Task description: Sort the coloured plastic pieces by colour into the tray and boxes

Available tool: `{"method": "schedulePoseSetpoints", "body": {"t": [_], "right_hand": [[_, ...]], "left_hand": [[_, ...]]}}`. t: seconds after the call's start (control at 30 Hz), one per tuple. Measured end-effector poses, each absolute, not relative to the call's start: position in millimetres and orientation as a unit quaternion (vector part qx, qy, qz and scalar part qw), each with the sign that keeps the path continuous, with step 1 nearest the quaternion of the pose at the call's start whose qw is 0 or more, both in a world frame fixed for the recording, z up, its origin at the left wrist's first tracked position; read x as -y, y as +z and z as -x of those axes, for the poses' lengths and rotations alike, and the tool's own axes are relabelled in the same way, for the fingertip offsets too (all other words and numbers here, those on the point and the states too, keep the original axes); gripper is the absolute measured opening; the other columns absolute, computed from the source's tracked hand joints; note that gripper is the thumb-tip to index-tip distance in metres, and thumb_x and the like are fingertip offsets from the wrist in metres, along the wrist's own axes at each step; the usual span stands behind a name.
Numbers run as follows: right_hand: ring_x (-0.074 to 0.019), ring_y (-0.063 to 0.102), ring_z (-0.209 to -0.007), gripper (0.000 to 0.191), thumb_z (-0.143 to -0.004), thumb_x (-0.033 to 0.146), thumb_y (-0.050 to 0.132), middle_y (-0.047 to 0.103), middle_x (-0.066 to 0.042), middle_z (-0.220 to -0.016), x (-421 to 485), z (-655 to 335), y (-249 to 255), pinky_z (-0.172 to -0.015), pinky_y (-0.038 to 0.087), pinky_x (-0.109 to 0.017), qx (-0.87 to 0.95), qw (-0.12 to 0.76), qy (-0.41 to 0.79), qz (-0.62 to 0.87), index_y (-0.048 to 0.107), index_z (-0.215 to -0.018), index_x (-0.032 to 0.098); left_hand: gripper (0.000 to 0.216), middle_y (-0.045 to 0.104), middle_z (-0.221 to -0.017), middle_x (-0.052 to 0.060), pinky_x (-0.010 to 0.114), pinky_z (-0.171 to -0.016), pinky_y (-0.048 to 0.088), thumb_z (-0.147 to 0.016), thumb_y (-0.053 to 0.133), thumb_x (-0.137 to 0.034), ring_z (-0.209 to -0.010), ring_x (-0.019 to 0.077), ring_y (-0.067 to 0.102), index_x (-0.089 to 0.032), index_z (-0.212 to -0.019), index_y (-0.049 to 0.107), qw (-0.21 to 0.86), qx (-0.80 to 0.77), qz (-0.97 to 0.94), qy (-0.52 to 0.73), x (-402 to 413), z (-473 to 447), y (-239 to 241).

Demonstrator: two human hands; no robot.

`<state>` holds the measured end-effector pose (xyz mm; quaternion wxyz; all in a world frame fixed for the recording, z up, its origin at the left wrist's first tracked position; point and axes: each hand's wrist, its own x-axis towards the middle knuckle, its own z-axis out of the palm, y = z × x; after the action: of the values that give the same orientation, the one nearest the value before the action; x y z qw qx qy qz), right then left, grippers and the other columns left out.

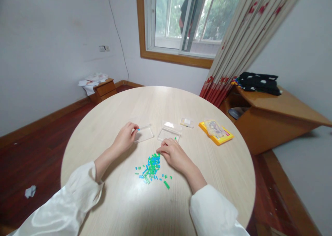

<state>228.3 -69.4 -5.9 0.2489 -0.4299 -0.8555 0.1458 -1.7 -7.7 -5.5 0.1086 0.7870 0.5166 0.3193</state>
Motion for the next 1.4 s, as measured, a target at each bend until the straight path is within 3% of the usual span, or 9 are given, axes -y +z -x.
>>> {"method": "schedulePoseSetpoints", "body": {"t": [0.17,0.27,0.33,0.7,1.03,1.27,1.4], "right_hand": [[-0.017,0.054,-0.081,0.016,-0.084,0.015,0.058,0.06,-0.004,-0.081,70.7,-227.7,-2.4,-0.075,0.042,-0.034,0.859,0.235,0.152,0.429,0.072,-0.085,0.022],[-0.0168,0.054,-0.081,0.017,-0.083,0.014,0.058,0.06,-0.004,-0.081,70.5,-228.3,-2.7,-0.076,0.041,-0.034,0.861,0.229,0.16,0.424,0.072,-0.087,0.023],[-0.0169,0.054,-0.081,0.017,-0.083,0.014,0.058,0.06,-0.004,-0.081,70.1,-229.0,-3.5,-0.076,0.041,-0.034,0.862,0.224,0.165,0.424,0.072,-0.088,0.023],[-0.0181,0.053,-0.085,0.015,-0.083,0.011,0.056,0.059,-0.004,-0.083,71.0,-226.7,-0.5,-0.079,0.04,-0.035,0.854,0.214,0.175,0.441,0.068,-0.08,0.021],[-0.0213,0.052,-0.087,0.015,-0.084,0.014,0.052,0.057,-0.005,-0.085,65.0,-230.4,-3.9,-0.078,0.041,-0.037,0.781,0.403,0.059,0.474,0.065,-0.087,0.021],[-0.0215,0.052,-0.085,0.015,-0.085,0.019,0.052,0.057,-0.006,-0.084,61.1,-236.4,-6.7,-0.076,0.041,-0.037,0.725,0.447,-0.032,0.523,0.067,-0.087,0.02],[-0.0221,0.052,-0.085,0.021,-0.086,0.02,0.051,0.058,-0.007,-0.085,58.5,-241.4,-9.4,-0.076,0.042,-0.038,0.692,0.453,-0.074,0.556,0.067,-0.098,0.019]], "left_hand": [[0.023,0.06,-0.096,0.01,0.035,-0.081,0.044,-0.085,0.046,-0.017,-0.089,0.0225,0.057,-0.013,-0.102,0.061,0.101,-0.538,-0.782,0.297,7.1,2.4,-7.1],[0.038,0.06,-0.095,0.009,0.034,-0.081,0.044,-0.086,0.049,-0.021,-0.088,0.0213,0.057,-0.014,-0.122,0.053,0.109,-0.526,-0.781,0.318,9.5,-0.1,-4.4],[0.04,0.06,-0.092,0.007,0.034,-0.081,0.044,-0.086,0.049,-0.022,-0.085,0.0198,0.057,-0.016,-0.126,0.051,0.127,-0.501,-0.791,0.326,11.3,-2.5,-3.1],[0.021,0.059,-0.087,0.007,0.03,-0.074,0.044,-0.087,0.049,-0.021,-0.082,0.0181,0.055,-0.018,-0.098,0.066,0.22,-0.316,-0.894,0.229,25.8,-17.9,-13.0],[0.027,0.06,-0.087,0.007,0.027,-0.072,0.044,-0.09,0.043,-0.02,-0.079,0.0165,0.057,-0.018,-0.101,0.068,0.234,-0.286,-0.912,0.176,35.5,-25.8,-16.5],[0.026,0.062,-0.089,0.007,0.027,-0.074,0.045,-0.088,0.044,-0.016,-0.081,0.0167,0.058,-0.019,-0.099,0.068,0.233,-0.284,-0.919,0.148,34.3,-25.8,-17.0],[0.024,0.062,-0.092,0.007,0.027,-0.077,0.046,-0.087,0.046,-0.015,-0.085,0.0165,0.059,-0.018,-0.099,0.067,0.242,-0.277,-0.919,0.14,33.6,-25.8,-17.2]]}}
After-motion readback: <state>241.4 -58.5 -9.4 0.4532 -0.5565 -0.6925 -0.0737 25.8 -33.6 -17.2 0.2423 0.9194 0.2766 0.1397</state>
